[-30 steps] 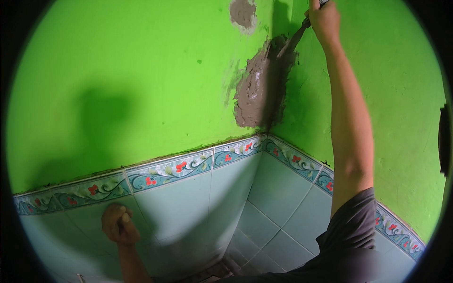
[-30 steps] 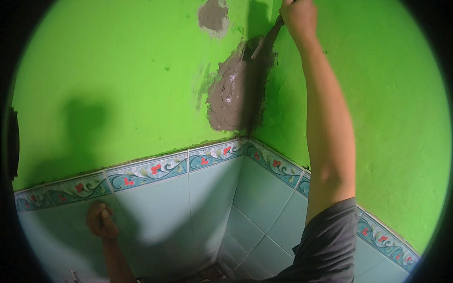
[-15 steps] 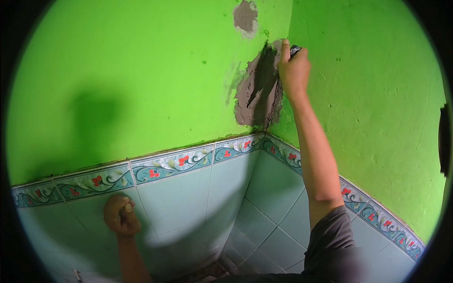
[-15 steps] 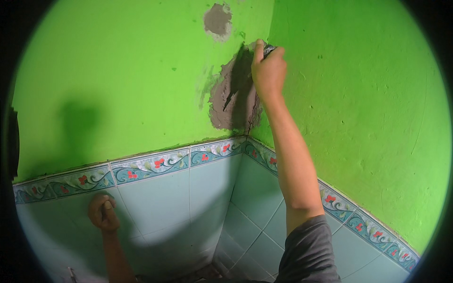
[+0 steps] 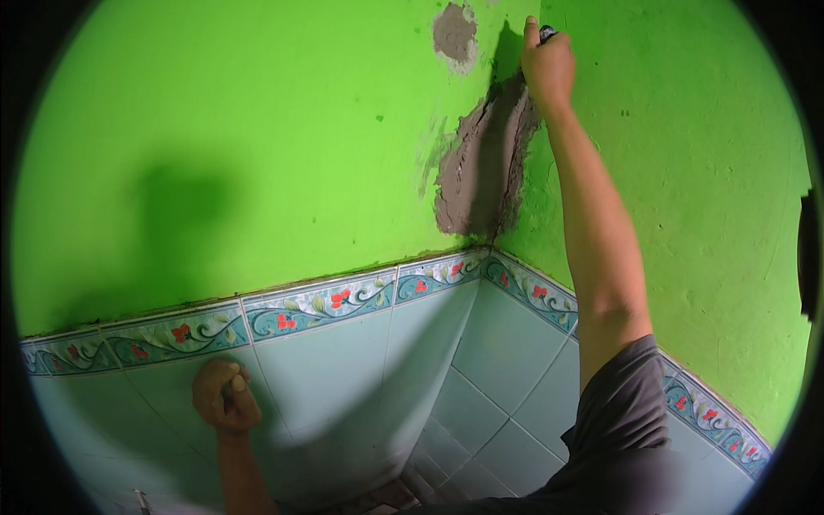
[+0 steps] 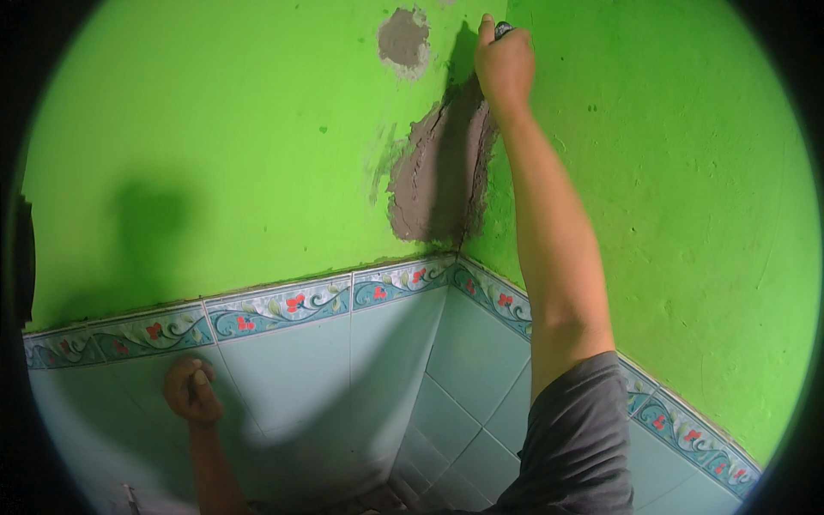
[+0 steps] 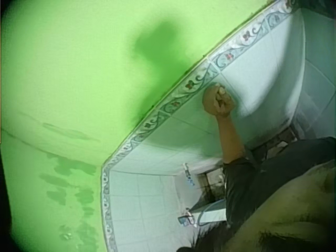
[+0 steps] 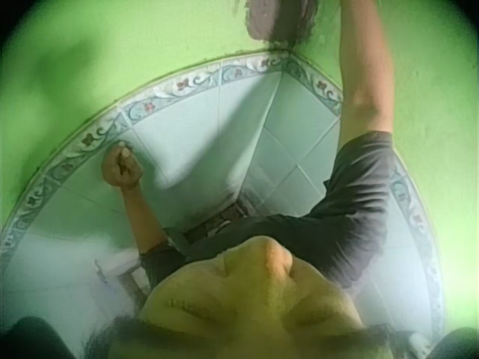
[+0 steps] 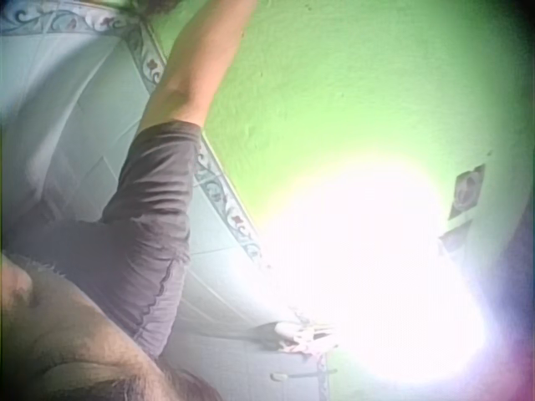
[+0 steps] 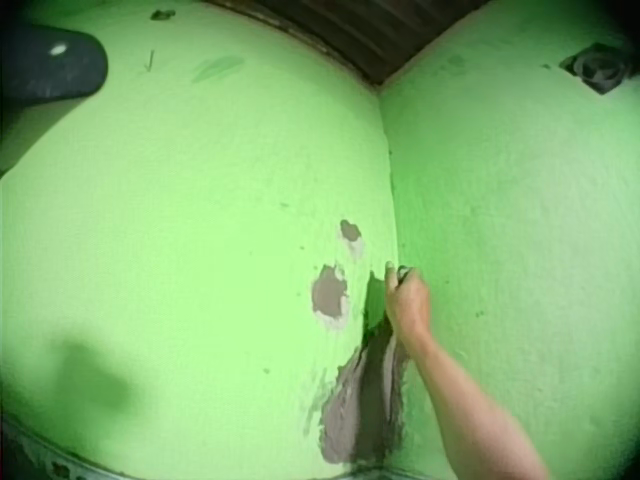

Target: The person applies a gray plaster substance to a corner of a green wall with a trowel, spreading and smoothing it over the damaged section.

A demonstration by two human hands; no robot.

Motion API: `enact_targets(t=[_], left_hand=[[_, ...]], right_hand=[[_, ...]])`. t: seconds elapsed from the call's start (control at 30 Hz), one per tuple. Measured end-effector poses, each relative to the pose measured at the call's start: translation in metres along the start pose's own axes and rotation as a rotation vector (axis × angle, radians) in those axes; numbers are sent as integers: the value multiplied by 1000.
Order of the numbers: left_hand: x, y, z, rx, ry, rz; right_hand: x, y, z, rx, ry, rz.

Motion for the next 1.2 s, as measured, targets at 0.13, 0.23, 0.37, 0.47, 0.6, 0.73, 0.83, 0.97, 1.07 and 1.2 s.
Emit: enact_targets(t=[0.13,0.23,0.37,0.47,0.6,0.73,0.83,0.97,1.07,1.2], left_hand=[[-2,0,0,-1,13,15],[-3,-1,2,11,28,19],[0,1,2,27,34,12],[-1,0,2,27,43,21],[-3,-2,3,10,51,18],[-1,-3,3,4,36,33],[2,-4,1,5,48,-3],[-2,-4,3,11,46,-4],[-3,-5,3,4,44,0],[0,-2,2,8,8,1]], right_hand=[[-14,-38,17,71,29,15],[-15,-54,18,132,56,99],[25,-29,-19,14,-50,-24],[40,-17,-28,-105,-116,-113],[41,0,-13,16,-45,-116],[39,51,-26,-47,-7,-218],[27,72,-21,-71,-42,-264],[18,62,-21,-71,19,-167],[8,40,-16,-49,-42,-108],[-3,11,-14,-43,-14,-50]])
Point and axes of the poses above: each hand's wrist, its own y-axis away from the middle knuckle, its own x-axis out of the back of the hand, z = x × y, the point moved 1 cm from there along -y, towards the middle knuckle, and after that the axes turned 2 degrees about -y, right-handed, at the moved point
